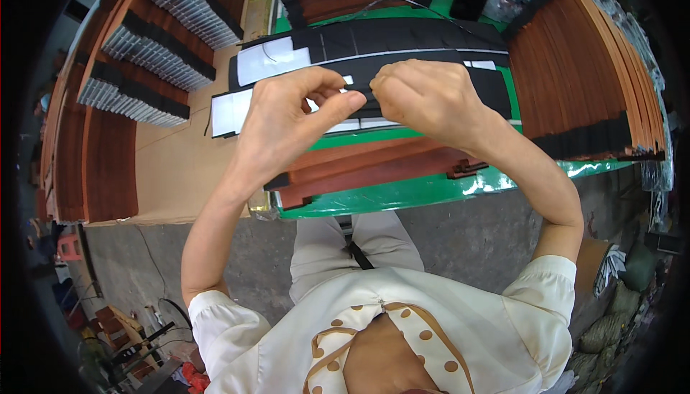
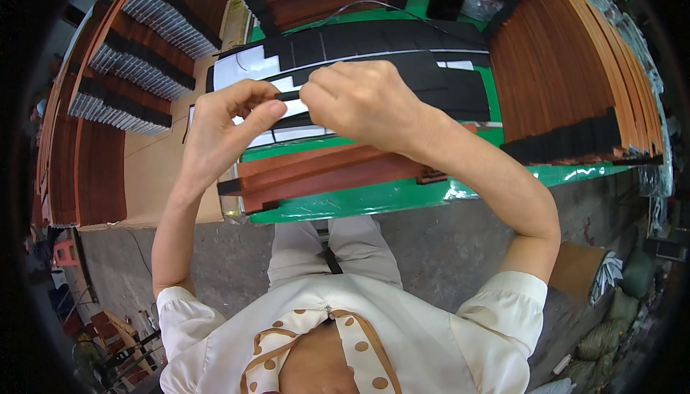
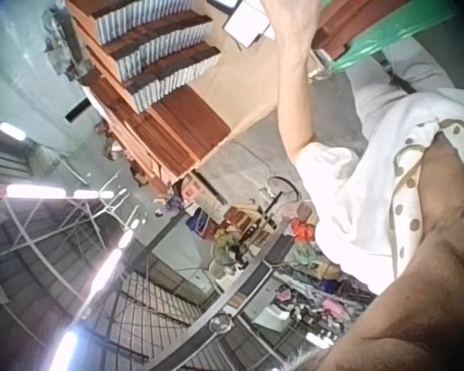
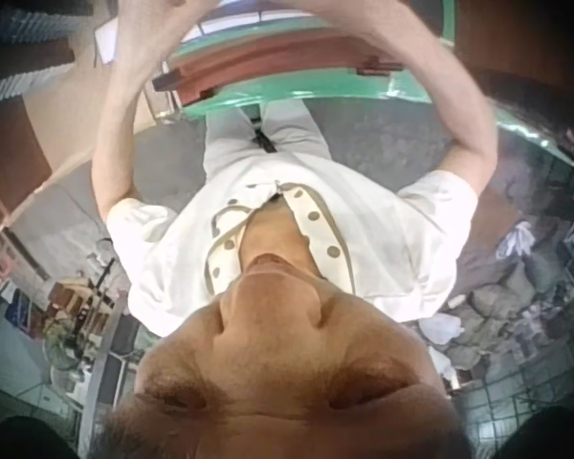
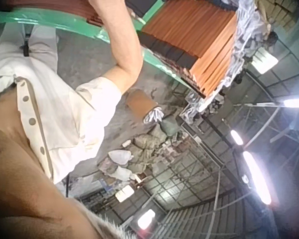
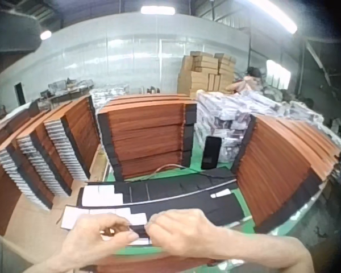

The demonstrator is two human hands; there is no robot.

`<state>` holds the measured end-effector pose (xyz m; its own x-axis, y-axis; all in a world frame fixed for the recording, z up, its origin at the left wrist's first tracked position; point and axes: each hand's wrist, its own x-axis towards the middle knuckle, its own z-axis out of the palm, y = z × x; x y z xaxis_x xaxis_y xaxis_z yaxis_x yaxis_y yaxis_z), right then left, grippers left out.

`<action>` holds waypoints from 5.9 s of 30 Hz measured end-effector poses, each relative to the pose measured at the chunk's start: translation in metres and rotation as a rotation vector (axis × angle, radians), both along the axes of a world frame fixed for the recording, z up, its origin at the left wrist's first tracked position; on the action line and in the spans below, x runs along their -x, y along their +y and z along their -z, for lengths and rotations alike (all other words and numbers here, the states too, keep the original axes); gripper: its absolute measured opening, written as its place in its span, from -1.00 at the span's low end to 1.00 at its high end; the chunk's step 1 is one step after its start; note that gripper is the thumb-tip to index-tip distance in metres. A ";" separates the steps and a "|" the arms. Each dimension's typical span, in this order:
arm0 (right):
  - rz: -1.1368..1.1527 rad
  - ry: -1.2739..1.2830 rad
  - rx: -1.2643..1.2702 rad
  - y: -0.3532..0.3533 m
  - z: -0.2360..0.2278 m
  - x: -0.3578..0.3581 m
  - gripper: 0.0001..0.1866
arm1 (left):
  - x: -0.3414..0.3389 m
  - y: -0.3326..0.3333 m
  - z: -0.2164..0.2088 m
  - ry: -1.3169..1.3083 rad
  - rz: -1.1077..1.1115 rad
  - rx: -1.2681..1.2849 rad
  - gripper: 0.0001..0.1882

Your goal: Applying black adhesive or padding strips to the edges of wood planks in a manufacturing environment.

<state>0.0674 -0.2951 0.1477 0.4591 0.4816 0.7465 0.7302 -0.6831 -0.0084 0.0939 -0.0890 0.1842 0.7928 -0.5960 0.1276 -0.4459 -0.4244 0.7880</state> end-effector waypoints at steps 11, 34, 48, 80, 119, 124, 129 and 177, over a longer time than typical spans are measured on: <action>0.060 0.396 -0.167 -0.079 -0.027 0.093 -0.76 | 0.046 -0.077 0.005 -0.195 0.195 0.090 -0.80; 0.238 0.521 -0.099 -0.159 0.034 0.102 -0.76 | 0.073 -0.164 0.095 -0.498 -0.042 -0.020 -0.78; 0.249 0.572 -0.123 -0.157 0.039 0.098 -0.80 | 0.072 -0.167 0.096 -0.501 -0.067 -0.020 -0.78; 0.220 0.673 -0.296 -0.172 0.037 0.103 -0.76 | 0.072 -0.166 0.097 -0.581 -0.041 0.033 -0.82; 0.407 0.782 -0.827 -0.143 0.068 0.114 -0.75 | 0.071 -0.167 0.107 -0.889 0.002 -0.014 -0.70; 0.543 0.774 -0.836 -0.120 0.080 0.109 -0.75 | 0.071 -0.171 0.112 -0.918 -0.018 0.048 -0.75; 0.564 0.668 -0.871 -0.113 0.083 0.102 -0.70 | 0.074 -0.159 0.116 -0.891 -0.029 0.053 -0.77; 0.333 0.275 -0.172 0.046 0.071 0.113 -0.77 | 0.106 0.092 0.158 -0.533 -0.519 0.014 -0.60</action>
